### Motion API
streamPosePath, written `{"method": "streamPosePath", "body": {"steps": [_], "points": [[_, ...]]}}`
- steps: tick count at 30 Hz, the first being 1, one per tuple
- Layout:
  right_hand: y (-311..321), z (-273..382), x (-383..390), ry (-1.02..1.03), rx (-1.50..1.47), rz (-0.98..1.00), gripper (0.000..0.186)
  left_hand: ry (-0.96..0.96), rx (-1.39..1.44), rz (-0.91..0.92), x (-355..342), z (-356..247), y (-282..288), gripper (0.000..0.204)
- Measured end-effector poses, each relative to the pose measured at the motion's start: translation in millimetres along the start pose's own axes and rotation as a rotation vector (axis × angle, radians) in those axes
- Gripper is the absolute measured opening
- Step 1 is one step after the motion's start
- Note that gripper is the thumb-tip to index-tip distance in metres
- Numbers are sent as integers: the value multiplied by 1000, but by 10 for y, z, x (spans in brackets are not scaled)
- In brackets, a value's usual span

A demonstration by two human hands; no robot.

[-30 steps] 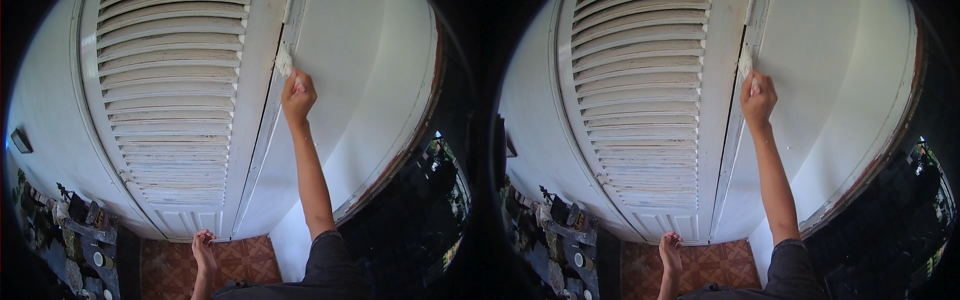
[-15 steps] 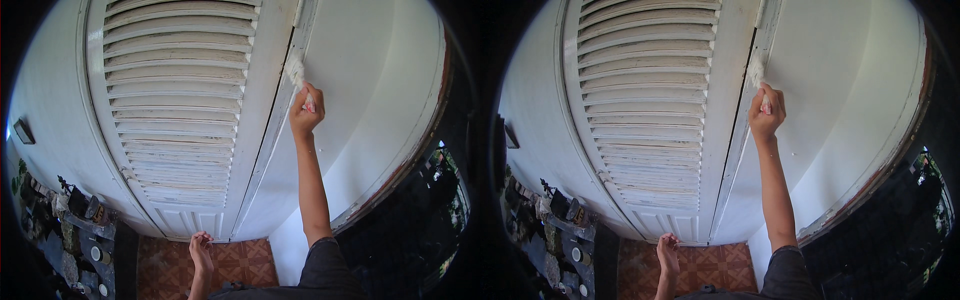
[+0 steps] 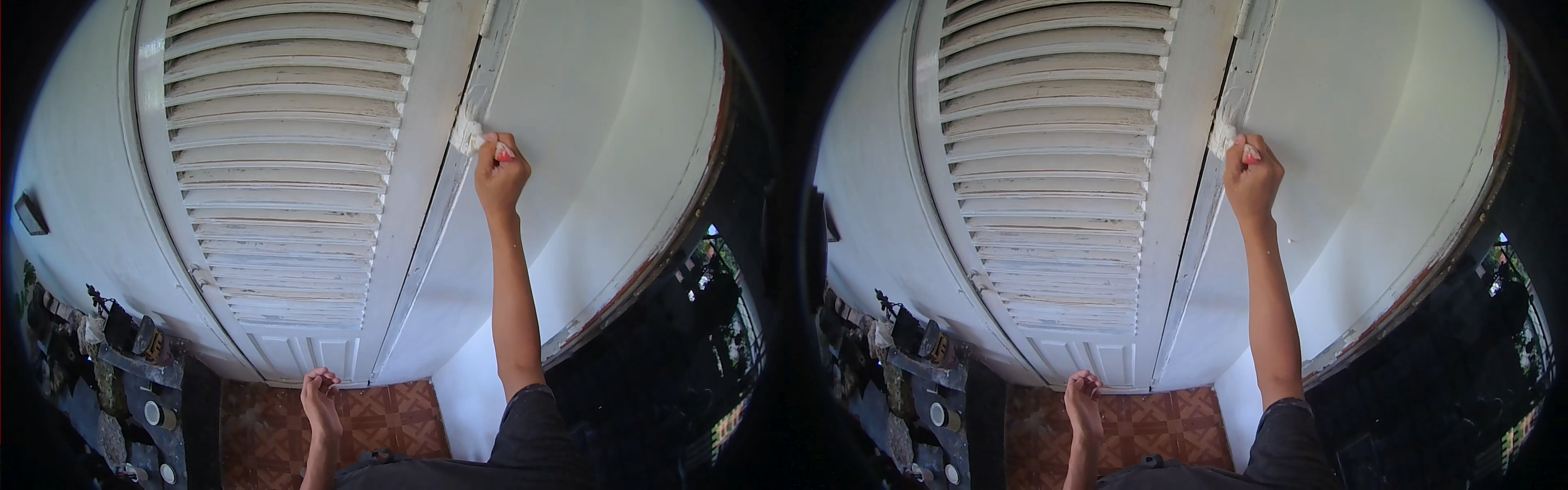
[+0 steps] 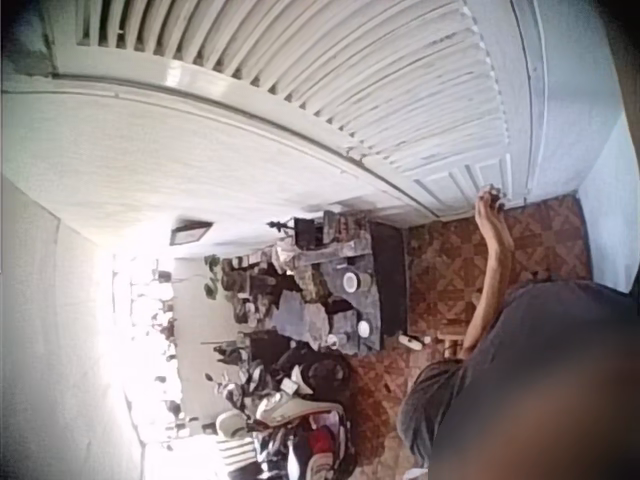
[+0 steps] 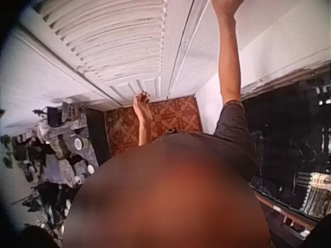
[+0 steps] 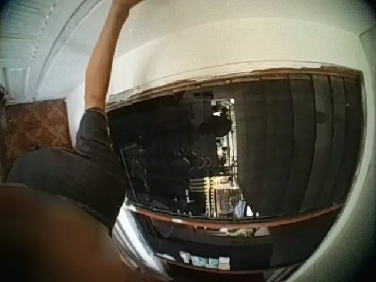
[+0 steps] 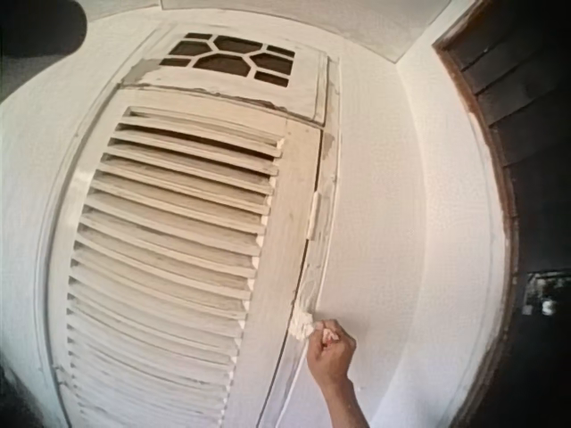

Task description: The person paints the frame and slats of a louvered door with white paint using a brush.

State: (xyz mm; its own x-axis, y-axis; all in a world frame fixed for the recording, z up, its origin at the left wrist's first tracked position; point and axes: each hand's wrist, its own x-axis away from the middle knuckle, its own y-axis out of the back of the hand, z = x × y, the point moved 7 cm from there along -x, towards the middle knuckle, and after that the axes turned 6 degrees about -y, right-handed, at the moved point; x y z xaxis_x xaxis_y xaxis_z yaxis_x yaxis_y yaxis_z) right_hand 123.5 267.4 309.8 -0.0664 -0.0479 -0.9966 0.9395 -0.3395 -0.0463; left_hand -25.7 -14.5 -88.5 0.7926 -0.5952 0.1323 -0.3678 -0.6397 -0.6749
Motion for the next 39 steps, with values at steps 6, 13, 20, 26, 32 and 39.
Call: {"method": "streamPosePath", "body": {"steps": [6,13,20,26,32,39], "points": [[220,121,76,-133,-1,30,15,5,14,-10,27,23,78,18],[28,58,-318,-34,1,-85,9,23,22,-16,70,-2,121,18],[-104,-128,-89,53,21,-149,4,-24,45,-33,6,-56,220,19],[-103,-159,-77,54,-16,-196,5,-5,22,11,34,-10,121,21],[236,-24,-203,-20,-107,-335,7,38,5,54,144,81,126,20],[-35,178,-63,219,80,-283,7,43,26,0,132,-36,141,18]]}}
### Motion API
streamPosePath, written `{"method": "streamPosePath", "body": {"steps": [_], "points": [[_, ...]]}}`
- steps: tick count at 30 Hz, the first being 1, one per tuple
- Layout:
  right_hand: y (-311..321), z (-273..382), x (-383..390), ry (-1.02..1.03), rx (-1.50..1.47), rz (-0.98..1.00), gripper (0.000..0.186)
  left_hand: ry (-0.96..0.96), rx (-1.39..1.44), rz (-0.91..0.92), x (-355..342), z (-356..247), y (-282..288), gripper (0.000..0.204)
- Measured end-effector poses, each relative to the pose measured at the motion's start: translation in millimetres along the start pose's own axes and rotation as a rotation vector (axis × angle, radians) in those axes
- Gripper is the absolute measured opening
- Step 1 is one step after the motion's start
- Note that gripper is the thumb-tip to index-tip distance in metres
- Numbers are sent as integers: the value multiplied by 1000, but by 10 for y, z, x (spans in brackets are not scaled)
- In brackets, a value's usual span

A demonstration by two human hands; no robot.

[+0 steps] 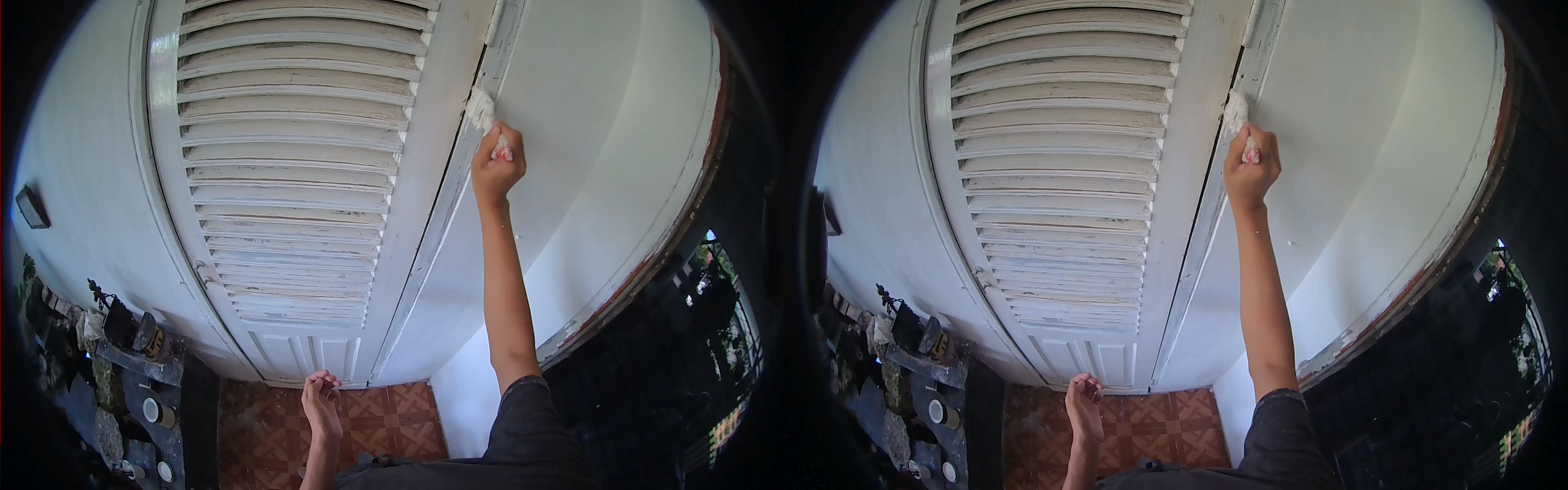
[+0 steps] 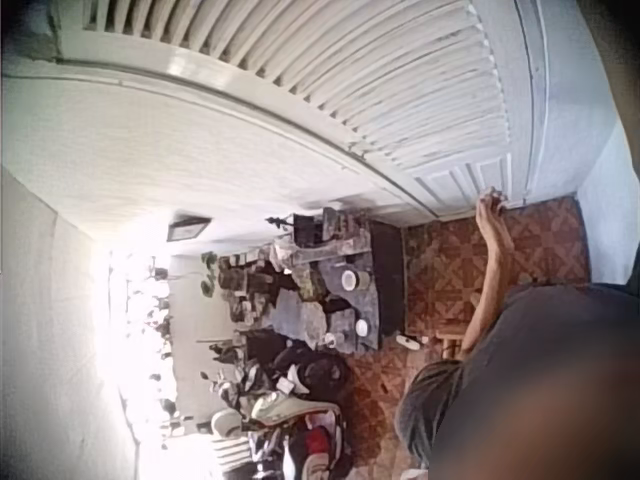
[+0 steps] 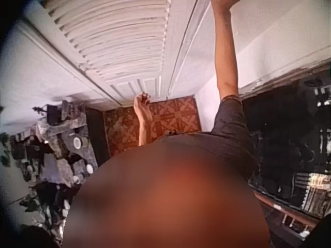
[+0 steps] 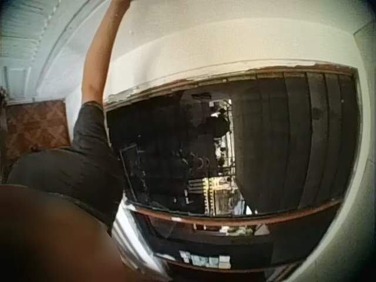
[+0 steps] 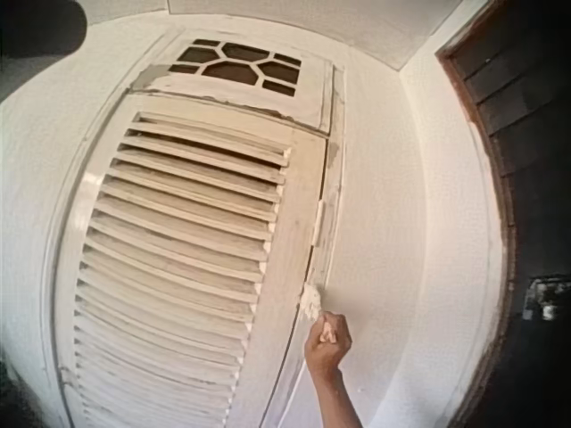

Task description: The person paints the frame and slats of a louvered door with white paint using a brush.

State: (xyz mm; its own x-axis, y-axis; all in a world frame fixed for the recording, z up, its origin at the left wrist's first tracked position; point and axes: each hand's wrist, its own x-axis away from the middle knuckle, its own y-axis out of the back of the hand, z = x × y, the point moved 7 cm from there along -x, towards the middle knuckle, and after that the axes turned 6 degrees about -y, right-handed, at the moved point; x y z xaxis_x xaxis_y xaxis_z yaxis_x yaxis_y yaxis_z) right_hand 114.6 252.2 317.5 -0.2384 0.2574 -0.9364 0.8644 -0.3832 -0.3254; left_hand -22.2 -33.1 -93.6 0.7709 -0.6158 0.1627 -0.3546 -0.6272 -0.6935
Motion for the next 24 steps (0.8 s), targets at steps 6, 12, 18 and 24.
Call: {"method": "streamPosePath", "body": {"steps": [6,12,18,24], "points": [[-137,17,237,28,-28,30,6,-32,16,-4,-50,-21,66,18],[-122,-76,235,-81,-24,36,6,-38,34,-24,-71,-24,160,18],[-181,-62,45,-136,12,173,8,-43,27,36,57,-107,41,18],[314,-193,-57,-349,-112,-22,14,-28,3,48,184,-113,132,20]]}}
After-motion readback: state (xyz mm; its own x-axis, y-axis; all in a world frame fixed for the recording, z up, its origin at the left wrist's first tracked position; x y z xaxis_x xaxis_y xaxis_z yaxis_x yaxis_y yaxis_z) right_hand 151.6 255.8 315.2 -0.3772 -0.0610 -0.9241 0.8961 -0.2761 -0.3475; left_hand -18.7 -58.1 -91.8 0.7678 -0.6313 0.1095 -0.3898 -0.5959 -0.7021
